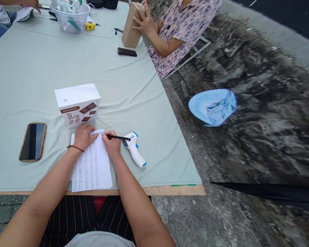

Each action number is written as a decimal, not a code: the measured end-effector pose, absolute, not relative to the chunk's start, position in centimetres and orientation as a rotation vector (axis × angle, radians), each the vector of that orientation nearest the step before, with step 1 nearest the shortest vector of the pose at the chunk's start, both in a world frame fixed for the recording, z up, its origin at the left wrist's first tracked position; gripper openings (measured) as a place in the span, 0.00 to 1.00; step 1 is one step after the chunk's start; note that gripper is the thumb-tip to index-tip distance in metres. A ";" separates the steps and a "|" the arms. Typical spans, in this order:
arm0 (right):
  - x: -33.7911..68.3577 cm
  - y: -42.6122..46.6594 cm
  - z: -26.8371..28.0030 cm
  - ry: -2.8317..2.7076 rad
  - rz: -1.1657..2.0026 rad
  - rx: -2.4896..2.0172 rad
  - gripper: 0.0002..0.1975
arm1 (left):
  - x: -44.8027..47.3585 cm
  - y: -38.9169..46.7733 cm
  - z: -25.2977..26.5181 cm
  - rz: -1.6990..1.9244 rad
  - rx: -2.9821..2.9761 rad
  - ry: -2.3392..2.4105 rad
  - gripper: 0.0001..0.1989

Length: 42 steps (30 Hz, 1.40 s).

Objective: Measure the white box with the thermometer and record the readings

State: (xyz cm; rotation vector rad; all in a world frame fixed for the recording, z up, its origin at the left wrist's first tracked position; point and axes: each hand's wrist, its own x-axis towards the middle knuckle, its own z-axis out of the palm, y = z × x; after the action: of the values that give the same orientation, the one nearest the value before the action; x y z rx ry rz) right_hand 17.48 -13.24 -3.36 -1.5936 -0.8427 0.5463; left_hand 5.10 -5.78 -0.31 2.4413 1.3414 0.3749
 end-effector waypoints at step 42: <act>17.4 -13.3 -3.3 -0.858 0.569 -1.668 0.06 | 5.0 -5.7 -0.1 0.374 2.417 1.344 0.08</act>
State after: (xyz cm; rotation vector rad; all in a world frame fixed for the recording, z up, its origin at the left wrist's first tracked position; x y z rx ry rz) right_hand 17.35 -13.32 -3.28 -1.6677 -0.8577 0.5687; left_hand 4.99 -5.69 -0.07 2.4166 1.3441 0.3737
